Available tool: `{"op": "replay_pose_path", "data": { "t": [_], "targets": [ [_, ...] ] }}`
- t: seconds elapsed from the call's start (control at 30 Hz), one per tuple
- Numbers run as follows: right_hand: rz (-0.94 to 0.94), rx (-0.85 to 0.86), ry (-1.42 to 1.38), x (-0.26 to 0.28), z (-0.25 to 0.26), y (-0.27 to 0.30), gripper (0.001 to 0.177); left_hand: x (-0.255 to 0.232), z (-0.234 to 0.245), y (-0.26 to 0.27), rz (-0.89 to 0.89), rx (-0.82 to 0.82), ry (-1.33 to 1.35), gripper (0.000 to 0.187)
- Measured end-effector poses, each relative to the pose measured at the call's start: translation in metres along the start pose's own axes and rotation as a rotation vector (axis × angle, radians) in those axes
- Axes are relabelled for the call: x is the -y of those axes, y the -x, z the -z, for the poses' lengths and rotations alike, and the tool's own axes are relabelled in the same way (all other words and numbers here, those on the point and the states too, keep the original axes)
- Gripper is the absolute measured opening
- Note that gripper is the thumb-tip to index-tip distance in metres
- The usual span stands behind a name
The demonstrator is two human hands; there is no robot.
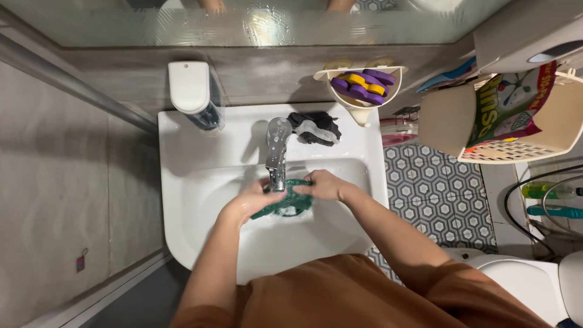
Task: Hand-wash small cloths in a bathroom sink.
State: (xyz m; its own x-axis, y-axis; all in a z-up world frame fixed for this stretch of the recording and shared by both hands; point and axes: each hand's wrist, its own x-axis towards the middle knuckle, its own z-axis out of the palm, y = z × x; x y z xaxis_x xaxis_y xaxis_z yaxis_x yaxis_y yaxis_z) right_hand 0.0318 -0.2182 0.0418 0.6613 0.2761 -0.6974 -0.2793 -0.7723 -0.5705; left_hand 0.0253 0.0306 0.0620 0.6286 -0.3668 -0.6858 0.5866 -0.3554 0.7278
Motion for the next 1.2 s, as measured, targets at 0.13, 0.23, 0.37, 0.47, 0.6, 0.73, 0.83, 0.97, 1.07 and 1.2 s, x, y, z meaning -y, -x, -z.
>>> {"op": "replay_pose_path", "data": {
  "t": [0.13, 0.23, 0.37, 0.47, 0.6, 0.73, 0.83, 0.97, 1.07, 1.2],
  "targets": [
    [0.006, 0.1, -0.705, -0.021, -0.043, -0.03, 0.053, 0.027, 0.002, -0.021, 0.114, -0.019, -0.281, 0.042],
    [0.132, -0.059, -0.918, -0.009, -0.068, -0.036, 0.059, 0.059, -0.006, -0.046, -0.164, -0.04, 0.059, 0.037],
    [-0.313, -0.168, -1.125, 0.048, -0.074, -0.014, 0.066, 0.046, -0.035, -0.031, -0.123, -0.335, 0.443, 0.044],
    [-0.123, -0.131, -1.419, 0.043, -0.092, -0.025, 0.058, 0.027, -0.04, -0.012, 0.071, -0.592, 0.37, 0.049],
    [0.247, -0.249, -1.14, 0.022, -0.133, -0.043, 0.036, 0.042, -0.046, -0.028, 0.145, -0.724, 0.417, 0.064],
    [0.094, -0.452, -1.095, 0.051, -0.101, -0.023, 0.02, 0.078, -0.063, -0.065, 0.116, -0.672, 0.162, 0.057],
    [0.112, -0.62, -0.33, 0.047, -0.115, -0.012, 0.018, 0.155, -0.078, -0.127, -0.254, -0.489, 0.469, 0.044],
    [0.183, -0.665, -0.44, 0.034, -0.092, -0.009, 0.032, 0.078, -0.081, -0.061, -0.171, -0.455, 0.504, 0.038],
    [0.127, -0.651, -0.311, 0.006, -0.111, -0.027, 0.035, 0.107, -0.078, -0.092, -0.118, -0.414, 0.394, 0.037],
    [0.443, -0.571, -0.247, 0.008, -0.108, -0.005, 0.03, 0.062, -0.053, -0.057, 0.011, -0.262, 0.356, 0.039]
  ]
}}
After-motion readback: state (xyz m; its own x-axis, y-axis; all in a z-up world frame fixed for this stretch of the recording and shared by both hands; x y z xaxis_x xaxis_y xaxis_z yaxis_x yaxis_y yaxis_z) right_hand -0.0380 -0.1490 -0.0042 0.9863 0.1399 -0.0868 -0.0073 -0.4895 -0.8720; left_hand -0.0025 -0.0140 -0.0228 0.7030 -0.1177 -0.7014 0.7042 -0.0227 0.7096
